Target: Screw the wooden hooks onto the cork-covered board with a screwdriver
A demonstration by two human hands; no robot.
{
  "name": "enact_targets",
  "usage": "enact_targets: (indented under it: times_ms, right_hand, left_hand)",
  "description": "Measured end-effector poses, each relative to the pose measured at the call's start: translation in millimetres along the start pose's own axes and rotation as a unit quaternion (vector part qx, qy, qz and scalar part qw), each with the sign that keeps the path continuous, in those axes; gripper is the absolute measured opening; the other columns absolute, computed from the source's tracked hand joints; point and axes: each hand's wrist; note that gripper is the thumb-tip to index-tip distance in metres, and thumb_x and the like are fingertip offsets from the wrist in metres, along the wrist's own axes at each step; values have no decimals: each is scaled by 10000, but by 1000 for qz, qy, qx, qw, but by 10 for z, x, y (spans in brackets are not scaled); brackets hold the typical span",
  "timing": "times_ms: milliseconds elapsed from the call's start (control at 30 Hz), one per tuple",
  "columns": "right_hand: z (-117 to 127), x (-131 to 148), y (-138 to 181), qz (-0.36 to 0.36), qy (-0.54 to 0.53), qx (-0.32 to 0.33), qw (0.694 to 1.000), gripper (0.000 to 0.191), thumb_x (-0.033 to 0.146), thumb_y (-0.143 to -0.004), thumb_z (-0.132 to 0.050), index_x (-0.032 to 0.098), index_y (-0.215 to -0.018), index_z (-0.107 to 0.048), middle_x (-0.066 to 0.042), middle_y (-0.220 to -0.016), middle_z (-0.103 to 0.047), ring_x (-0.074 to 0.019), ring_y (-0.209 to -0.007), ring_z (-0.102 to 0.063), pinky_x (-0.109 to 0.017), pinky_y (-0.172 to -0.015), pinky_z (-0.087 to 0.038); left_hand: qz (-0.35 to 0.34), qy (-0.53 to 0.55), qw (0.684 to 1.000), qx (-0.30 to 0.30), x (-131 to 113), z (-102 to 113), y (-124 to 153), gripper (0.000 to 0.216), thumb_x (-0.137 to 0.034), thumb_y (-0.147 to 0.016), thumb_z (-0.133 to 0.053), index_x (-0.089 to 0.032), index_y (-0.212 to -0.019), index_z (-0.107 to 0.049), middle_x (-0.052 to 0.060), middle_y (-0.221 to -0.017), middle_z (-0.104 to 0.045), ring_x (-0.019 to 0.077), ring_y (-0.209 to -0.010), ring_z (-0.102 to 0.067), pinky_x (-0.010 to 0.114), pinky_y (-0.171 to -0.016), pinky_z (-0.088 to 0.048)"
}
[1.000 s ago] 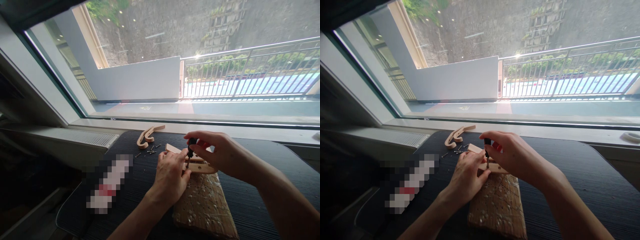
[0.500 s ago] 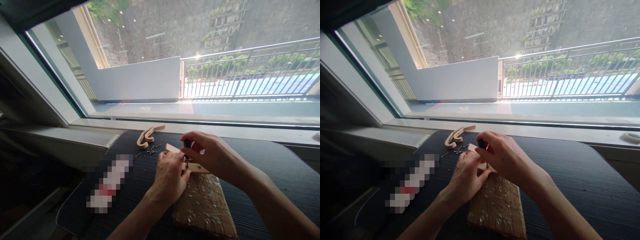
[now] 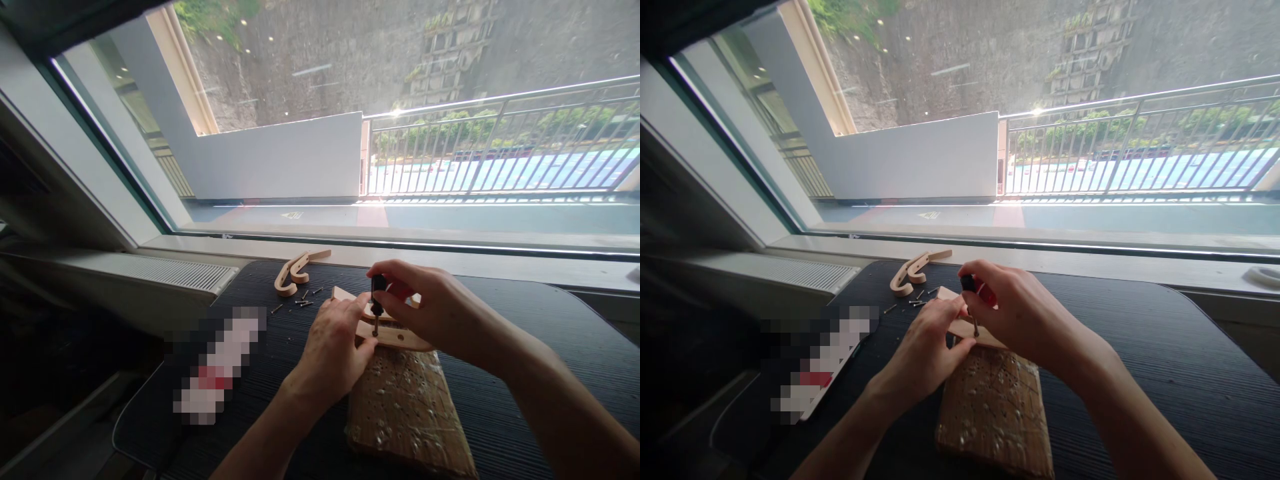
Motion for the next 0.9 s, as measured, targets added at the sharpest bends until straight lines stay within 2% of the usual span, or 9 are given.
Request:
enact_targets:
  times_ms: [167, 333, 467, 533, 700, 900]
  right_hand:
    - [-42, 24, -9, 7, -2, 2, 1000, 190, 229, -846, -524, 235, -1030, -571, 18, -751, -657, -115, -638, -592, -231, -589, -429]
    - [-58, 91, -9, 10, -18, 16, 1000, 171, 245, -849, -520, 243, -1009, -580, 24, -762, -657, -108, -640, -589, -227, -589, -430]
    - [-19, 75, -1, 1, -24, 20, 1000, 176, 262, -851, -525, 238, -1013, -589, 10, -777, -668, -113, -646, -602, -221, -573, -434]
    - [-4, 48, 0, -2, -24, 12, 1000, 198, 275, -850, -534, 236, -1036, -586, 10, -753, -669, -113, -631, -607, -216, -561, -436]
    - [-7, 12, -9, -9, -28, 12, 999, 210, 269, -851, -538, 247, -1057, -572, 24, -729, -667, -110, -628, -618, -208, -562, -443]
    - [-13, 17, -11, -7, -29, 13, 999, 218, 274, -849, -533, 233, -1059, -575, 8, -730, -673, -121, -632, -625, -215, -555, -449]
  left_hand:
    - [-6, -14, 999, 30, -21, 14, -1, 391, -134, -707, -671, -237, -1067, -556, 28, -1027, -637, 234, -990, -540, 420, -904, -403]
    - [5, -5, 1000, 0, 19, -40, 2, 403, -142, -721, -669, -231, -1095, -549, 21, -989, -645, 226, -976, -554, 402, -891, -422]
    - [-6, 19, 1000, -21, 76, -13, 10, 532, -120, -737, -637, -247, -1227, -474, 32, -1106, -614, 214, -1061, -535, 377, -940, -422]
    - [-16, 19, 999, -22, 84, 17, 13, 566, -122, -746, -626, -243, -1267, -440, 42, -1137, -601, 212, -1075, -527, 374, -951, -416]
    - [-20, -40, 999, -7, 43, 60, 20, 484, -152, -719, -663, -238, -1169, -508, 32, -1079, -621, 240, -1043, -520, 442, -960, -359]
    - [-26, -75, 997, -12, 15, 44, 27, 471, -131, -724, -656, -247, -1155, -509, 37, -1080, -608, 233, -1062, -492, 459, -984, -303]
Point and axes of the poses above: each hand's wrist, its own y-axis away from the middle knuckle, its own z-axis out of the back of the hand, x = y × z
